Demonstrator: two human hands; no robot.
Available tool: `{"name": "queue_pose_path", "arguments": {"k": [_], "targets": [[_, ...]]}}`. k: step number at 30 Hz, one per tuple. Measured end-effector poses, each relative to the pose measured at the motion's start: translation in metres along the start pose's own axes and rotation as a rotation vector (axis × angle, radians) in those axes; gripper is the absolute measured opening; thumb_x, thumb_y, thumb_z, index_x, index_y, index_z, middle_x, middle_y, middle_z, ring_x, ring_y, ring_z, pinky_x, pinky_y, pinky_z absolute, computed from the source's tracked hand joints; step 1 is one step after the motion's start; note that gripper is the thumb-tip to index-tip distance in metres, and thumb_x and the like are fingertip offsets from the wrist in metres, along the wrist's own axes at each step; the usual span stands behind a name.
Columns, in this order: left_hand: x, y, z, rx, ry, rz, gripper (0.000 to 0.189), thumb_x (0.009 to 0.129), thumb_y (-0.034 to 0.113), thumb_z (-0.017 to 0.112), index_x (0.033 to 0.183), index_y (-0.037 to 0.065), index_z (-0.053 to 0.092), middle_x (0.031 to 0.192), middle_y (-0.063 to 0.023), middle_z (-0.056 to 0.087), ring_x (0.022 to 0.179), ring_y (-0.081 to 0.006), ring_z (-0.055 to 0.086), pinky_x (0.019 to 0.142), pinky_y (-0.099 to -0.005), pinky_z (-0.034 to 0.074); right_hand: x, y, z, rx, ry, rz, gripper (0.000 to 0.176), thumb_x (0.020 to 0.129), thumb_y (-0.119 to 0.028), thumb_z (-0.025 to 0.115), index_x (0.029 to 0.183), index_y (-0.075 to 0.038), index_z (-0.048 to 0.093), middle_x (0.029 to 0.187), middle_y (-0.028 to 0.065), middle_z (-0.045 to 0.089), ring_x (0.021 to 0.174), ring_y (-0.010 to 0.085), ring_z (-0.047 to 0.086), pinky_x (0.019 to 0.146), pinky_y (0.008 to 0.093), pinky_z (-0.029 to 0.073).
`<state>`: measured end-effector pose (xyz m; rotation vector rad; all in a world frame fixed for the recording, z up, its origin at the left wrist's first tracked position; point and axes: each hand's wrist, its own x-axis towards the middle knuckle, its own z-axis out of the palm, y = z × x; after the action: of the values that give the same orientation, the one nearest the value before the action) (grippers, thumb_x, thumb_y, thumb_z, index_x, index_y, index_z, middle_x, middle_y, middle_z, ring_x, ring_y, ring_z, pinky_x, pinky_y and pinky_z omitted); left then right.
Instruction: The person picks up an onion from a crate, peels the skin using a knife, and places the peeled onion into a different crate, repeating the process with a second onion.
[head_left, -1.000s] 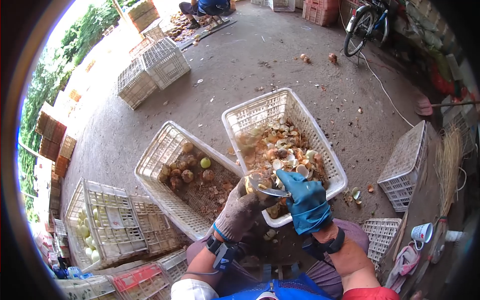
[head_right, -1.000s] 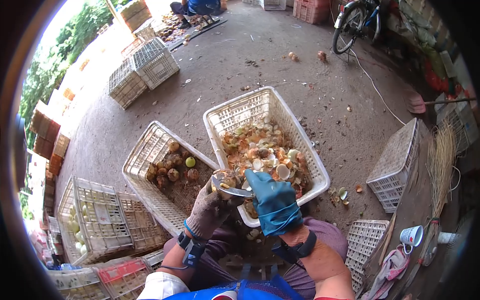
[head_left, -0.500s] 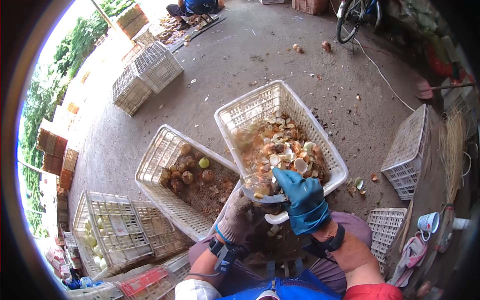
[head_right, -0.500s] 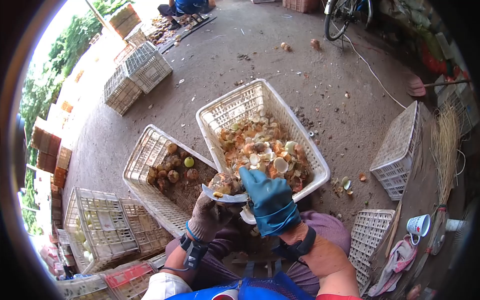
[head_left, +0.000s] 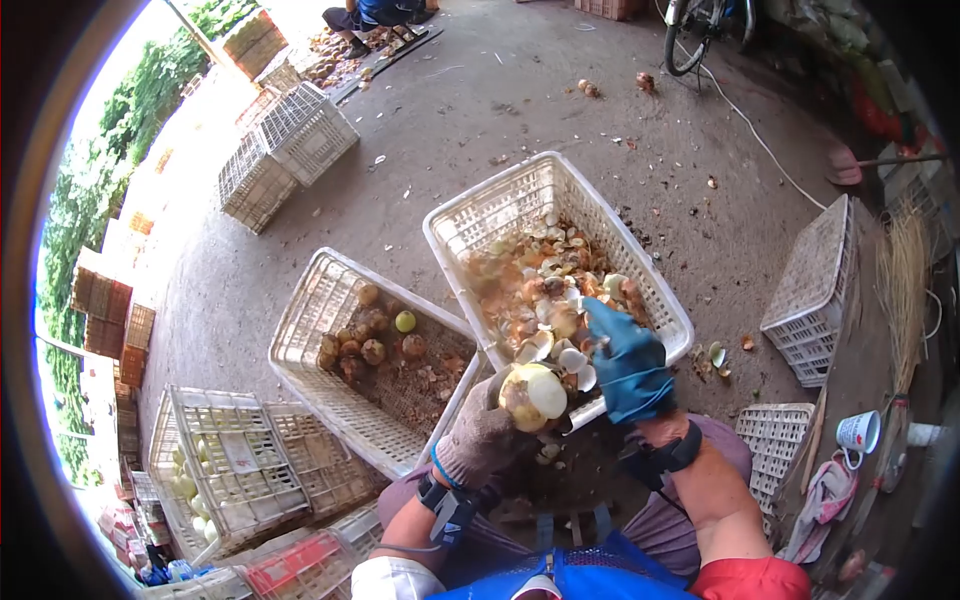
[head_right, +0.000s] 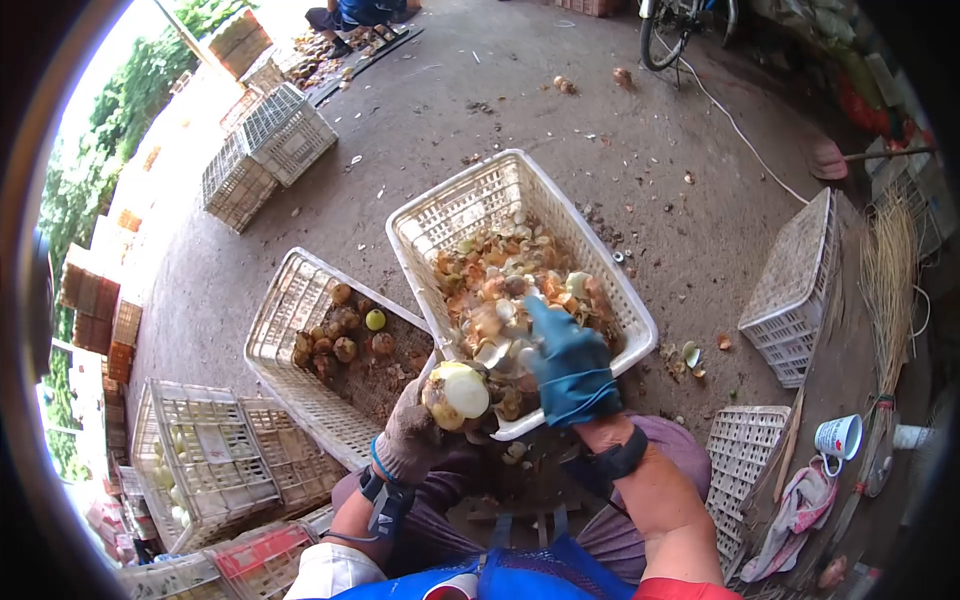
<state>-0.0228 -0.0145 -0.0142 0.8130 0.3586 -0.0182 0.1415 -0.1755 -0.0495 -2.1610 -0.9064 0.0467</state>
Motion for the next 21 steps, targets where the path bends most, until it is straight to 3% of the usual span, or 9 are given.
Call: {"name": "queue_pose_path", "arguments": {"k": [1,4,5,8,9,12,13,17,21], "targets": [[0.001,0.001,-0.003,0.03,0.008,0.033,0.073,0.087,0.034,0.085,0.141,0.001,0.049,0.128,-0.0153,0.067,0.115,-0.031,0.071,0.093,-0.0437,0.064,0.005,0.005,0.006,0.12,0.079,-0.001,0.043,0.09,-0.008,0.069,0.132,-0.003,0.066,0.106,0.0184,0.074,0.085,0.0339,0.073,0.077,0.0428,0.058],[0.006,0.007,-0.003,-0.231,-0.08,0.113,0.072,0.085,0.03,0.086,0.14,0.002,0.05,0.128,-0.0141,0.066,0.115,-0.0292,0.071,0.094,-0.0437,0.064,-0.006,0.001,0.004,0.296,-0.279,0.369,0.03,0.095,-0.011,0.068,0.123,-0.002,0.071,0.108,0.0197,0.075,0.087,0.0324,0.075,0.079,0.0386,0.059],[0.006,0.011,-0.008,-0.232,-0.011,0.087,0.067,0.084,0.019,0.086,0.139,0.002,0.051,0.129,-0.0125,0.065,0.114,-0.0266,0.07,0.094,-0.0442,0.063,-0.006,-0.009,-0.001,0.45,-0.313,0.382,0.024,0.097,-0.01,0.066,0.118,-0.002,0.073,0.103,0.0204,0.076,0.087,0.0303,0.076,0.079,0.0363,0.058],[0.009,0.016,-0.027,0.146,0.272,0.118,0.063,0.084,0.009,0.084,0.138,0.003,0.052,0.131,-0.0122,0.063,0.113,-0.0236,0.068,0.094,-0.0441,0.063,-0.008,-0.021,-0.004,0.416,-0.354,0.248,0.028,0.102,-0.004,0.058,0.126,0.0,0.07,0.098,0.0093,0.076,0.081,0.0123,0.072,0.072,0.0293,0.057],[0.012,0.009,-0.045,0.317,0.26,0.225,0.063,0.083,0.005,0.083,0.138,0.002,0.053,0.13,-0.0118,0.065,0.115,-0.0194,0.066,0.097,-0.0399,0.06,-0.01,-0.021,-0.003,0.358,-0.347,0.188,0.028,0.102,-0.003,0.058,0.127,0.001,0.07,0.103,0.0113,0.077,0.083,0.0137,0.073,0.073,0.03,0.058],[0.008,0.022,-0.037,0.695,0.393,0.29,0.065,0.083,0.011,0.086,0.138,0.001,0.053,0.125,-0.011,0.067,0.114,-0.0153,0.065,0.099,-0.0342,0.056,-0.014,-0.025,0.001,0.315,-0.354,0.049,0.028,0.101,-0.003,0.059,0.127,0.001,0.069,0.108,0.014,0.077,0.085,0.0156,0.075,0.075,0.0308,0.059],[0.009,0.019,-0.036,0.799,0.477,0.319,0.07,0.08,0.017,0.09,0.138,0.001,0.054,0.124,-0.0109,0.068,0.114,-0.0144,0.064,0.101,-0.032,0.053,-0.013,-0.033,-0.001,0.301,-0.349,0.052,0.029,0.092,-0.005,0.064,0.12,-0.006,0.071,0.109,0.0224,0.073,0.101,0.0422,0.071,0.085,0.0442,0.058],[-0.001,0.037,-0.025,0.917,0.412,0.249,0.074,0.074,0.023,0.094,0.135,0.002,0.058,0.12,-0.0128,0.071,0.111,-0.0157,0.067,0.099,-0.0331,0.055,-0.014,-0.038,0.0,0.186,-0.35,-0.031,0.033,0.09,-0.004,0.064,0.122,-0.008,0.07,0.106,0.0224,0.073,0.098,0.0426,0.071,0.083,0.0465,0.058],[-0.002,0.034,-0.029,0.993,0.392,0.31,0.069,0.075,0.022,0.093,0.132,0.001,0.062,0.116,-0.0134,0.072,0.108,-0.0163,0.069,0.097,-0.033,0.056,-0.012,-0.042,0.001,0.14,-0.388,-0.016,0.033,0.089,-0.003,0.065,0.122,-0.008,0.07,0.107,0.0221,0.073,0.098,0.0427,0.071,0.082,0.0464,0.057]]}}
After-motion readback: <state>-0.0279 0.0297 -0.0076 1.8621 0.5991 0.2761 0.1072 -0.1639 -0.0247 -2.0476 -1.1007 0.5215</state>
